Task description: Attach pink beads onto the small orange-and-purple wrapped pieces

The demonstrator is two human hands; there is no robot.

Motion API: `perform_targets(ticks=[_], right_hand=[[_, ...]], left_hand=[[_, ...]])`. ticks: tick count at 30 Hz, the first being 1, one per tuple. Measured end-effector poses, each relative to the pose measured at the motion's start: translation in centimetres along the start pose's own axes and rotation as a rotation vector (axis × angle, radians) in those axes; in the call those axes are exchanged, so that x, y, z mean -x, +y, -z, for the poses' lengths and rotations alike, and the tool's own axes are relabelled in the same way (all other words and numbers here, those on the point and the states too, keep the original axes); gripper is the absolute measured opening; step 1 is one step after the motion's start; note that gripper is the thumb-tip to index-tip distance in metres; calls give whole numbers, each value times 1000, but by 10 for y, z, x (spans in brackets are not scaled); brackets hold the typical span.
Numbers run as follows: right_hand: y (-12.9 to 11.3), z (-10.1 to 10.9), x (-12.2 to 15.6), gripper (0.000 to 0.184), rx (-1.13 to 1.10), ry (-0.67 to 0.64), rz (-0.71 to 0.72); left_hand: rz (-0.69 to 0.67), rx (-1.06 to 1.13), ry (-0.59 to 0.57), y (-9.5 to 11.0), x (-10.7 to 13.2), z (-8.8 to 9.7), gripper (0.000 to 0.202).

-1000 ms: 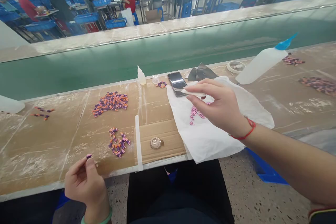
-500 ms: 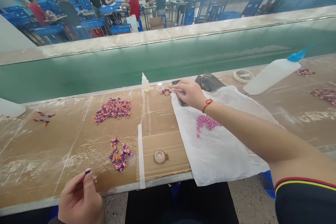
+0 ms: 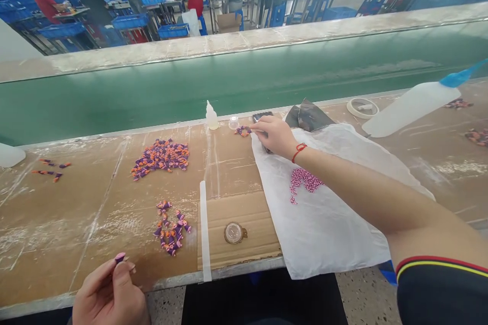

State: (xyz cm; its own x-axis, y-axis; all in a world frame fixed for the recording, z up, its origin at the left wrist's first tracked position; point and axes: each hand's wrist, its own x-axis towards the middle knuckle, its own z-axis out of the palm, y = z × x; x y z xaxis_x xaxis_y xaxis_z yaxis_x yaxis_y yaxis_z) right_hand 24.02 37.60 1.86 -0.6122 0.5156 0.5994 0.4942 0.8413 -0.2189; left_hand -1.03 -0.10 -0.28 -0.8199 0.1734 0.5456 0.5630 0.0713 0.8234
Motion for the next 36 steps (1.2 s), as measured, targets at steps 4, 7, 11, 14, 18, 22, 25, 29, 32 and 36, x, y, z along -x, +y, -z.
perform_targets(ticks=[4,7,11,14,18,22,25,29,32,36], right_hand=[[1,-3,-1,25,20,-20,18],[2,-5,-2,28,43,-35,38],[2,-4,-3,32,71,-63,67],[2,-2,-4,33,91,-78,71],[1,-1,-6,32,107,-89,65],[0,-2,-9,33,108,-97,68],[0,-2,-9,34,115,-103,72],[1,0,-9,34,132,-110,79],[3,0,-9,34,150,-121,92],[4,-1,-11,35,170,-138,116]], left_hand=[[-33,21,-6,-4,0,1,6],[-37,45,-9,-7,1,2,7],[-61,58,1,-8,0,2,8],[-85,56,2,-9,0,2,11],[-96,32,2,-10,-1,2,12],[-101,14,11,-10,-1,2,12],[-101,26,6,-10,-1,3,12],[-87,45,4,-11,0,2,11],[-91,59,5,-10,-1,0,10],[-109,60,3,-8,-1,-1,10]])
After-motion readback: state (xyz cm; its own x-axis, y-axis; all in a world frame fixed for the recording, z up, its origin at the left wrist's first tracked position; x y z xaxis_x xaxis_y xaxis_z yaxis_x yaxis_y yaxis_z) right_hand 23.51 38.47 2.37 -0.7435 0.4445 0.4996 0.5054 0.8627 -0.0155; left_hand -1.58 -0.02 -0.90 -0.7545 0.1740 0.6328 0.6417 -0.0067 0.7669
